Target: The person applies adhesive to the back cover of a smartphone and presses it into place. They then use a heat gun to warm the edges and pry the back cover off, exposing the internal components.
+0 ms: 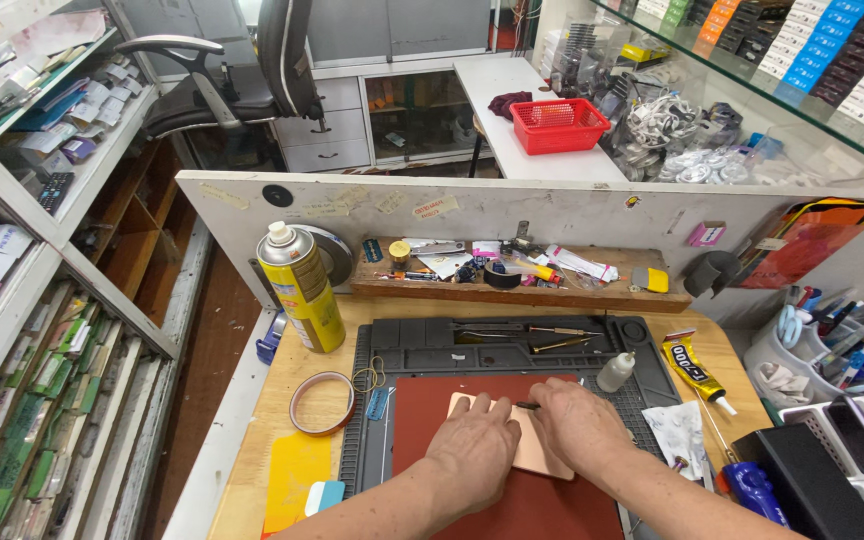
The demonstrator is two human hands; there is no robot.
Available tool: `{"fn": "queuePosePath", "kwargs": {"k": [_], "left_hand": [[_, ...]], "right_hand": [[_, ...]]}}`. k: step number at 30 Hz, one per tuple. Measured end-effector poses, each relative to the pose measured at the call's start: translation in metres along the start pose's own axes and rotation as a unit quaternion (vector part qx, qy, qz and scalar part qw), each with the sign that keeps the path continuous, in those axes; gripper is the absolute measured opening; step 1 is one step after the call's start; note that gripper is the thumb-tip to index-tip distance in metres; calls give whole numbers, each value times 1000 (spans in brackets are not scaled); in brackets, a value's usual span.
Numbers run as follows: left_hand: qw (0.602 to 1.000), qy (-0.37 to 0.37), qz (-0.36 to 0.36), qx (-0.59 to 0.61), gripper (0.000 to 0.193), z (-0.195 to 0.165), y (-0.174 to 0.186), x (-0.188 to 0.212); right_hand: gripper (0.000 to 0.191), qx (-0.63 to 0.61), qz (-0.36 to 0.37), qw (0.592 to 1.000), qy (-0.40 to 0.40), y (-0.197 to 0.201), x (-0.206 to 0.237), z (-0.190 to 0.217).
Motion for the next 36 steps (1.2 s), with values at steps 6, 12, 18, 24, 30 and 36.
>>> {"fn": "queuePosePath", "kwargs": {"k": [6, 12, 18, 24, 30, 36], "left_hand": [[1000, -18, 22, 9, 69, -6, -2, -10], [994, 34, 100, 21, 46, -12, -4, -23], [999, 3, 47, 24, 46, -12, -13, -22], [997, 19, 63, 48, 69, -16, -7, -20], [996, 20, 69, 46, 59, -20, 0, -18], [996, 14, 60, 56, 67, -21, 3, -16]], "right_hand": [[12, -11, -1, 1000, -23, -1, -4, 1], [11, -25, 28, 999, -21, 0, -9, -2], [9, 9, -63, 997, 31, -9, 0, -1], [8, -23, 2, 999, -33, -8, -6, -3], [16, -95, -5, 995, -29, -6, -4, -8], [14, -178, 6, 979, -96, -13, -5, -13]]}}
Point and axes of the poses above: each hand's wrist, its own x-axis away from the middle knuckle, its own y-axis out of the back of the hand, z = x × y, the point moved 1 cm from there along -x, towards the middle knuckle, and after that the axes turned 11 degrees about x, right-handed, at the moved point
